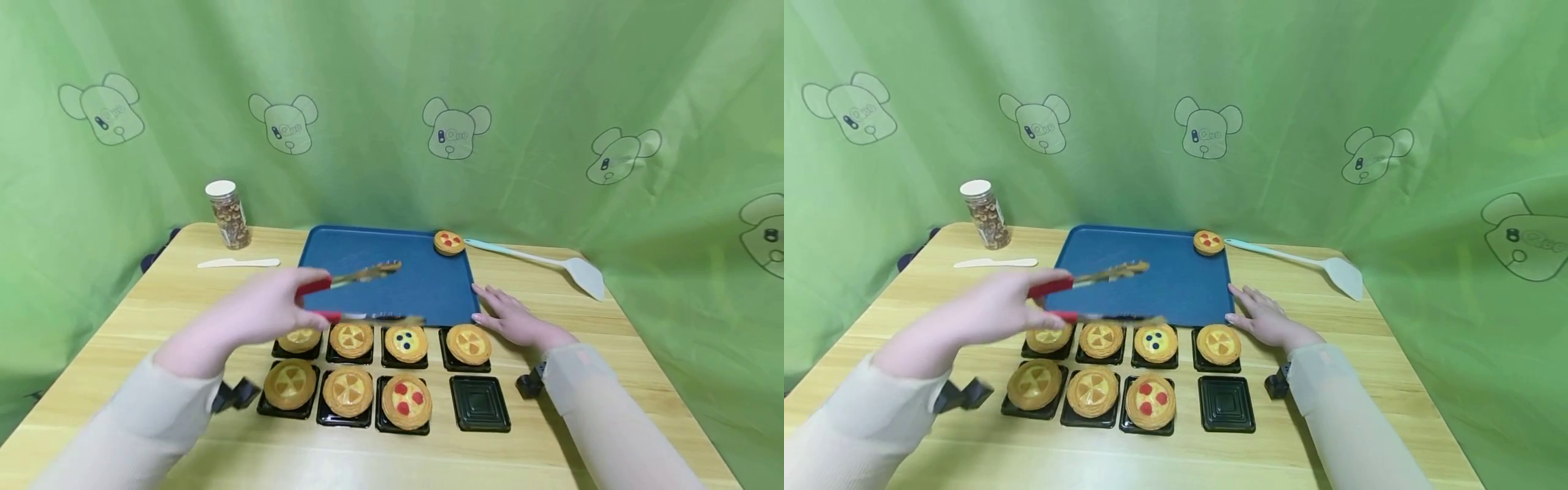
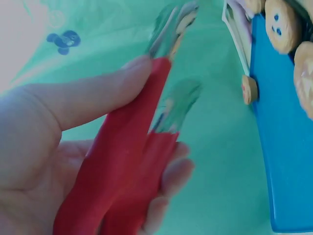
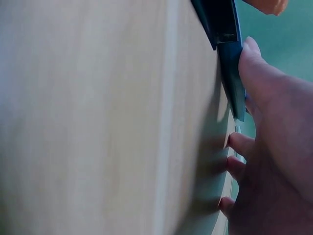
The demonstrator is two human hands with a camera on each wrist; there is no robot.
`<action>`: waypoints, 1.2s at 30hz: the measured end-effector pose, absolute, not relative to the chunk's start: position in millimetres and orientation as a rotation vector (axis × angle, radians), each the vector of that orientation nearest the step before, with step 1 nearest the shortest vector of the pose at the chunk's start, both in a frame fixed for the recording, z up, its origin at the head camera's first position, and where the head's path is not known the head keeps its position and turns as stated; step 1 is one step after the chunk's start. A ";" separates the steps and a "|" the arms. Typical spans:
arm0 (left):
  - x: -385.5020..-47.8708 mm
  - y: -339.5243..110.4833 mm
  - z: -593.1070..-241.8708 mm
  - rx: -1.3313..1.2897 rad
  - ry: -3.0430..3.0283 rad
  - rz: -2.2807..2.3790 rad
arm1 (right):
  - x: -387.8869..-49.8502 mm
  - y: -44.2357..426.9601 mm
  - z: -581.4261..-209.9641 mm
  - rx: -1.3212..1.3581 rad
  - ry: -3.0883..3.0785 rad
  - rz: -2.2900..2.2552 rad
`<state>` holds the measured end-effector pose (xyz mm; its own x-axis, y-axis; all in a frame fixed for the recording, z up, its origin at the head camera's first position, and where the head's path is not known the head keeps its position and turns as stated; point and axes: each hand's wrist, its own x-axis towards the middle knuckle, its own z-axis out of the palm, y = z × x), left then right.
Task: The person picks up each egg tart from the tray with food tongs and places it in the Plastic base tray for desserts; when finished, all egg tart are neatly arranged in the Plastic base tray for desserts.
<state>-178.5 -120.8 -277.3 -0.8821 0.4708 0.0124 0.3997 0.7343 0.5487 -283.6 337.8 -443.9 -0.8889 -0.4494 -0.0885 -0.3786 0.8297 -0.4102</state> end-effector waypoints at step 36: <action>-378.9 44.8 -342.8 0.350 2.890 0.593 | -269.4 329.4 -429.8 -0.584 2.848 -0.582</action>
